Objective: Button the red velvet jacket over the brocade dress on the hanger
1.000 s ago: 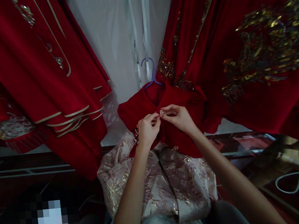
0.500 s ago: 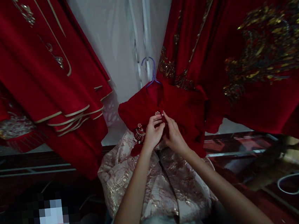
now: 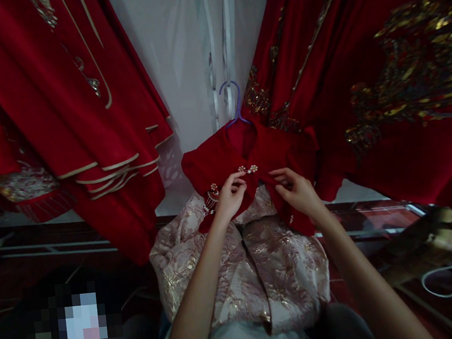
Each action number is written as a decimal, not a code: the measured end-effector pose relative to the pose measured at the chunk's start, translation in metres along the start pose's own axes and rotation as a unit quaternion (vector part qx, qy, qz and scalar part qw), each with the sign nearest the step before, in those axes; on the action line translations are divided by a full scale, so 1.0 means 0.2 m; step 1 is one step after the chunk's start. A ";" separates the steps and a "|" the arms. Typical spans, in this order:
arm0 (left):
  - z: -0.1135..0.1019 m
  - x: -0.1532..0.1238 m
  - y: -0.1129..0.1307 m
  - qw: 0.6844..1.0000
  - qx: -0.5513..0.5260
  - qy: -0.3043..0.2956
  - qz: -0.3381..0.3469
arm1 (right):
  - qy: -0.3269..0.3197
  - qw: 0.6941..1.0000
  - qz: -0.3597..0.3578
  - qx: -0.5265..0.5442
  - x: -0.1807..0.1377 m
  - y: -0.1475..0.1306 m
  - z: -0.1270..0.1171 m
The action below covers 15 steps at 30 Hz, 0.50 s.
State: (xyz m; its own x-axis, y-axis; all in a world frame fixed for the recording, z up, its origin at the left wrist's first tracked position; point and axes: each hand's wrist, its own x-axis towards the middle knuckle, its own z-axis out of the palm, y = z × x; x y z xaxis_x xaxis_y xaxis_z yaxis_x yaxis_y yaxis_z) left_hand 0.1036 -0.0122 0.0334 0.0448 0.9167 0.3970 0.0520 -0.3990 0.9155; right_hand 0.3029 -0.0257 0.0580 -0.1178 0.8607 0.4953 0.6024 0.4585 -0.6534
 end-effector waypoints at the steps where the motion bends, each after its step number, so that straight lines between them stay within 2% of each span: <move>1: 0.00 0.00 -0.01 1.000 0.003 -0.006 -0.001 | -0.006 1.000 0.002 -0.003 0.00 -0.01 -0.02; 4: 0.02 -0.01 -0.02 0.998 -0.002 -0.057 -0.009 | -0.002 0.999 -0.001 -0.049 -0.01 -0.01 -0.07; 6: 0.04 -0.02 -0.02 0.996 -0.017 -0.087 -0.014 | 0.030 0.996 0.003 -0.089 -0.01 -0.01 -0.11; 9: 0.06 -0.02 -0.05 0.995 -0.034 -0.085 -0.027 | 0.063 0.994 0.012 -0.092 0.00 -0.01 -0.12; 15: 0.08 -0.02 -0.10 0.997 -0.019 -0.055 -0.053 | -0.023 0.999 0.008 0.046 -0.01 -0.07 -0.05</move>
State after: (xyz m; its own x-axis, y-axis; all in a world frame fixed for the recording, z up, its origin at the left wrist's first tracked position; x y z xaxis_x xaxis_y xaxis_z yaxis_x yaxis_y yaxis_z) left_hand 0.1175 -0.0080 0.0131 0.1502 0.9451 0.2903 0.0254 -0.2973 0.9545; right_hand 0.3017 -0.0362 0.0722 -0.1459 0.8759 0.4599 0.5302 0.4617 -0.7112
